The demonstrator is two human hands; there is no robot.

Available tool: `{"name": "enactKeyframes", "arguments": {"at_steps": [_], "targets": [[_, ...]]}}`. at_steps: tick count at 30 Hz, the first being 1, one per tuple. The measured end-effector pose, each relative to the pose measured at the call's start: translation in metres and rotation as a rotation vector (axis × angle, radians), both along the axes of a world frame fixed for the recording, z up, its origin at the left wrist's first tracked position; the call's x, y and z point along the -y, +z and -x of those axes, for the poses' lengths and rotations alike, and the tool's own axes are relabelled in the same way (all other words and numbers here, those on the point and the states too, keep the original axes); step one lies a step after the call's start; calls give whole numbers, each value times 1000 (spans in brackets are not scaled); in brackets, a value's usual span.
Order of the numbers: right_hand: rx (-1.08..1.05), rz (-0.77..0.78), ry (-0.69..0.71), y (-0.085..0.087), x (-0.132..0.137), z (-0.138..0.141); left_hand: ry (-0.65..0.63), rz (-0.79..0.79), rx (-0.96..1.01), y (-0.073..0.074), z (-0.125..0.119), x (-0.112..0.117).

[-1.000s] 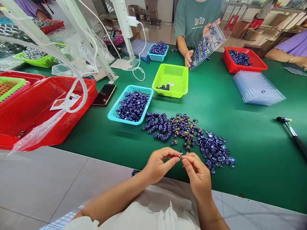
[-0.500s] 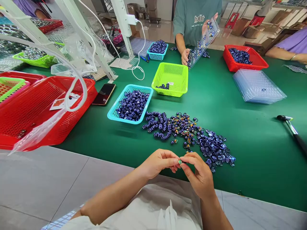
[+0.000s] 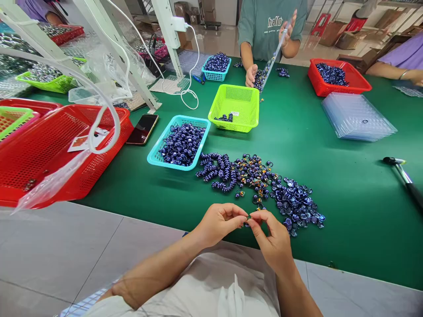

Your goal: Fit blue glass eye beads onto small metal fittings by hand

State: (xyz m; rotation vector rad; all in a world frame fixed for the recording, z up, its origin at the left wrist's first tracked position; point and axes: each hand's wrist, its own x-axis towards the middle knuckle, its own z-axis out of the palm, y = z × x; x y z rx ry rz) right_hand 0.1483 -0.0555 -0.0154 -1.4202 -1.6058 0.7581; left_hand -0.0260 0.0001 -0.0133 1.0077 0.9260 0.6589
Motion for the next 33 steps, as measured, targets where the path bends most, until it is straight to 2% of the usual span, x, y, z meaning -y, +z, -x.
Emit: {"name": "enactKeyframes", "arguments": {"at_steps": [2,7,13,17,21,24,27,31,33], "targets": [[17,-18,-38,-3,1,1,30,59,9,4,-3,-2],[124,-131,-23,-9,0,4,68,146,20,12,-8,-6],[166,-291,7,-12,-6,7,107,136,33,7,-10,-4],[154,-273,-8,-11,-4,6,161,74,-36,0,-10,-2],[136,-195,-29,-12,-2,6,157,9,-105,-3,-9,3],[112,-160,8,-13,-2,6,89,-91,-169,-6,-6,8],[86,-129,52,-13,-3,3,28,-294,-279,-10,6,5],[72,-53,66,-8,-4,-8,158,-670,-503,-14,35,-16],[64,-29,63,-6,-5,-11,187,-801,-636,-17,48,-31]]}}
